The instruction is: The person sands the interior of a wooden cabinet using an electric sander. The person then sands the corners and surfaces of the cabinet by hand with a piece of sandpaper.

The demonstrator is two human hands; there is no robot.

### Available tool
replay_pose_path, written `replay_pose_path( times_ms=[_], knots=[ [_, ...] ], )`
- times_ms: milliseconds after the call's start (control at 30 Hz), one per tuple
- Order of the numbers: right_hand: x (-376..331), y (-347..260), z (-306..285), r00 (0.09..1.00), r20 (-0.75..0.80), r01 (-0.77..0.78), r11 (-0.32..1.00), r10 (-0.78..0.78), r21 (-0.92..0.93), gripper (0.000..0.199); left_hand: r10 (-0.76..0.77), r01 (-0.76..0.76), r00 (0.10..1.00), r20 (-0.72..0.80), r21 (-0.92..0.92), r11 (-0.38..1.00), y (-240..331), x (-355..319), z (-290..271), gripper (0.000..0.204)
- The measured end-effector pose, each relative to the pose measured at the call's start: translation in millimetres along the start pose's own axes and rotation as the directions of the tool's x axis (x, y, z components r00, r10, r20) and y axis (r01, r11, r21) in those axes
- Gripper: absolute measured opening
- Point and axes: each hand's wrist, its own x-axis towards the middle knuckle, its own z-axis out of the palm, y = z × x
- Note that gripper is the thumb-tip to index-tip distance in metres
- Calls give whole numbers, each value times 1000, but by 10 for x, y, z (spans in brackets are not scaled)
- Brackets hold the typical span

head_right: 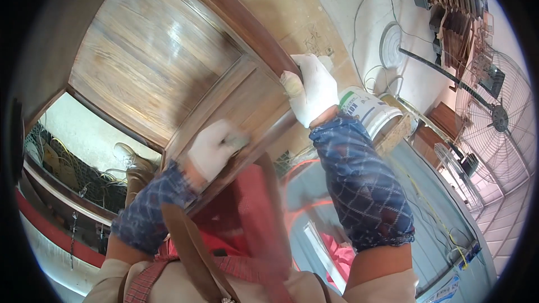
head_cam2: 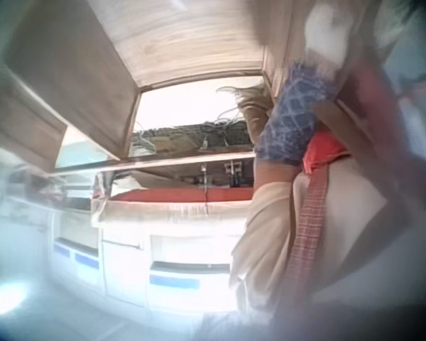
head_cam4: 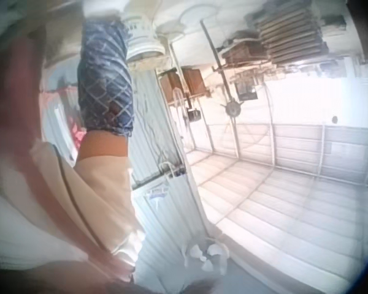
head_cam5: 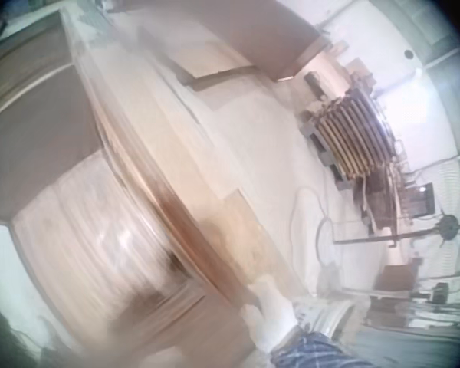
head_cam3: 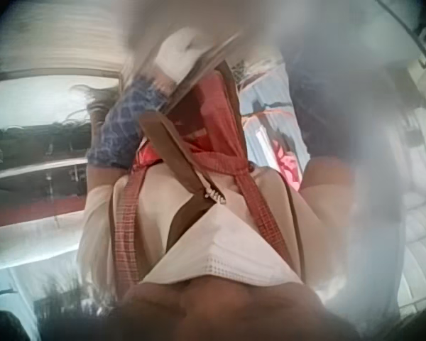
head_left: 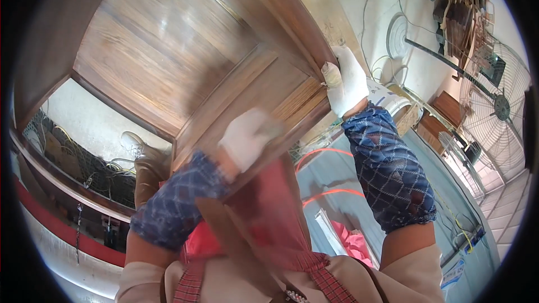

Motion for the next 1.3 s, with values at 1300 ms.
replay_pose_path(
  times_ms=[1300],
  knots=[
    [128,261,295,997,-52,-66,997,64,-32,49,-10,173,966,-258,616,769,-130,-1410,305,38]
  ],
)
